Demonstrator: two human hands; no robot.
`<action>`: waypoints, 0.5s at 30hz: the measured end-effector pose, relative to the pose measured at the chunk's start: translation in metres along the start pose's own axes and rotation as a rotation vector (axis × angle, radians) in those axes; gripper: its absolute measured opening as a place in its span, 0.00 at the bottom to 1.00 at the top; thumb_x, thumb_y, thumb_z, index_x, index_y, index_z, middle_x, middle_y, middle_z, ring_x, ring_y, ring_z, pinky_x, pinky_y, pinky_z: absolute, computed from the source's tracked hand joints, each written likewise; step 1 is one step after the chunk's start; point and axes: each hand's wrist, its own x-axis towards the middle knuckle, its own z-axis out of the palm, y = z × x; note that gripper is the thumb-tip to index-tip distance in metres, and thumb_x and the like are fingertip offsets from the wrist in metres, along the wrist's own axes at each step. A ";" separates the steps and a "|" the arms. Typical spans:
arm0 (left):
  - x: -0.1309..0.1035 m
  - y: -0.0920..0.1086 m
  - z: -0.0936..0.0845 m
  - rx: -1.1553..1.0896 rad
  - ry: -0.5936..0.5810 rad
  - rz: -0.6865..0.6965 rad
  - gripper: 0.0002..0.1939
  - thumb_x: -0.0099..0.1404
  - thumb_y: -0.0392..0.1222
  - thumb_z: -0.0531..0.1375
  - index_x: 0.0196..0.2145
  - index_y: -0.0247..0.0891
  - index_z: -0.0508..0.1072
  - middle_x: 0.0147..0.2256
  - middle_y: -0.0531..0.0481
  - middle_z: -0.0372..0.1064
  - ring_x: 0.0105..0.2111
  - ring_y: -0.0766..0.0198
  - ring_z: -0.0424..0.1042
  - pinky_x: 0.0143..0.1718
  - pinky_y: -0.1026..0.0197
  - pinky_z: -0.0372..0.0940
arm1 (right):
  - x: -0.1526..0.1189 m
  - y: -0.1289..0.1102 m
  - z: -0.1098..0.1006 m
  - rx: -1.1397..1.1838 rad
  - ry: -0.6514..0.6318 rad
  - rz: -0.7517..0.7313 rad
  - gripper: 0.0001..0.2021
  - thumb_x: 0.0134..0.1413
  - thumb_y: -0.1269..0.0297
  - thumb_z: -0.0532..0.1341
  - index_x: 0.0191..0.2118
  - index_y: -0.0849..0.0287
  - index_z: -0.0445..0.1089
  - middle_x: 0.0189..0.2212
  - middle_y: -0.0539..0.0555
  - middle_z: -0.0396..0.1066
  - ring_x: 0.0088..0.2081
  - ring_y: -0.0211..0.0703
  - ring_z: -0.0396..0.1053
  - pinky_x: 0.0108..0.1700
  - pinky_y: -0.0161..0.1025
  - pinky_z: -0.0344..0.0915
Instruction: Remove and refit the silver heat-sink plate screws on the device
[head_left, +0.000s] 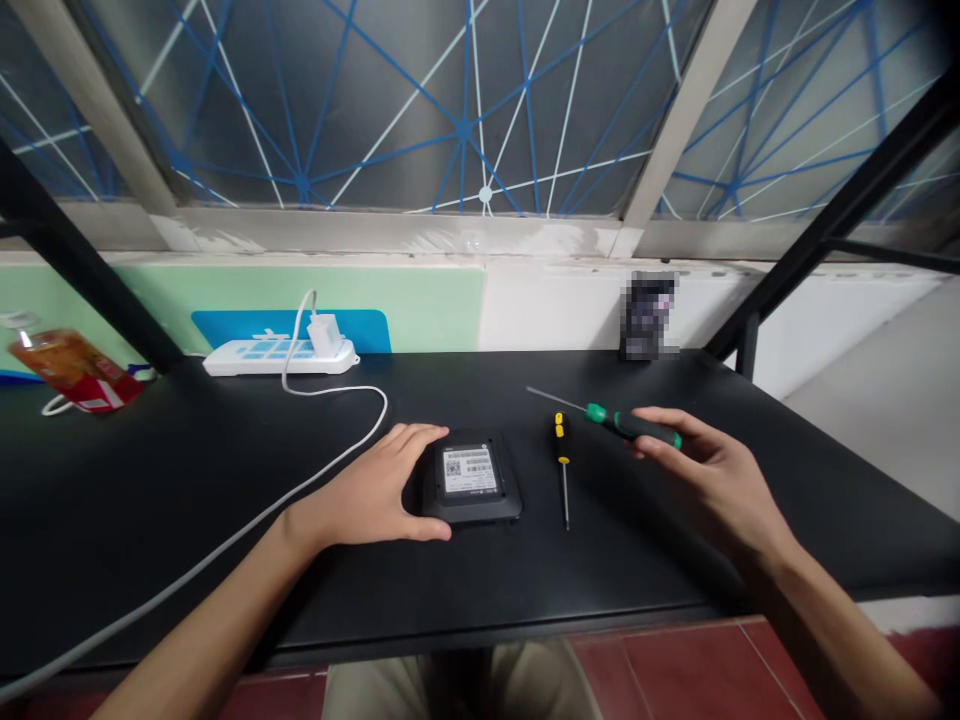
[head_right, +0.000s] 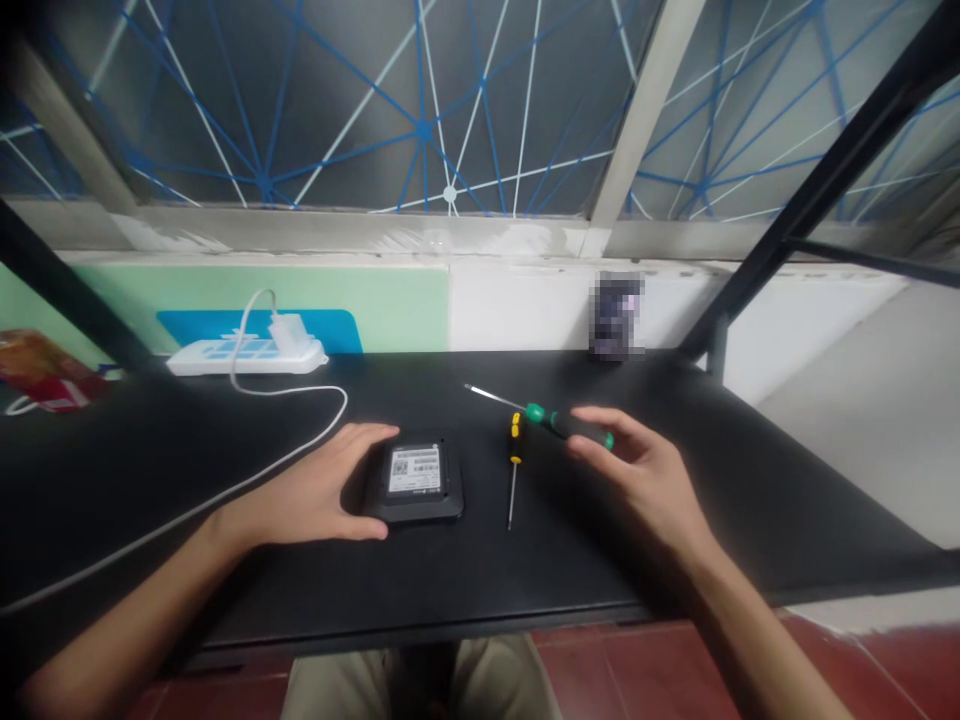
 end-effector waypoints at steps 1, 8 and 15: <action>0.000 0.000 0.000 0.000 -0.001 -0.002 0.50 0.57 0.64 0.68 0.67 0.39 0.54 0.66 0.37 0.56 0.65 0.43 0.58 0.67 0.41 0.55 | -0.001 -0.002 0.001 0.097 -0.014 0.038 0.20 0.42 0.52 0.75 0.43 0.51 0.78 0.29 0.48 0.76 0.31 0.37 0.72 0.37 0.33 0.69; 0.000 0.002 -0.003 0.004 -0.009 -0.010 0.50 0.57 0.63 0.68 0.67 0.37 0.54 0.66 0.36 0.56 0.65 0.42 0.58 0.66 0.40 0.56 | -0.010 -0.014 0.014 0.370 -0.049 0.086 0.13 0.52 0.55 0.71 0.43 0.51 0.78 0.40 0.52 0.81 0.41 0.41 0.79 0.47 0.35 0.75; 0.000 0.003 -0.003 0.008 -0.001 -0.006 0.50 0.57 0.65 0.68 0.67 0.37 0.54 0.66 0.36 0.56 0.65 0.42 0.58 0.66 0.41 0.56 | -0.015 -0.016 0.016 0.120 -0.088 -0.058 0.18 0.54 0.53 0.70 0.49 0.50 0.73 0.43 0.54 0.81 0.44 0.42 0.80 0.38 0.31 0.73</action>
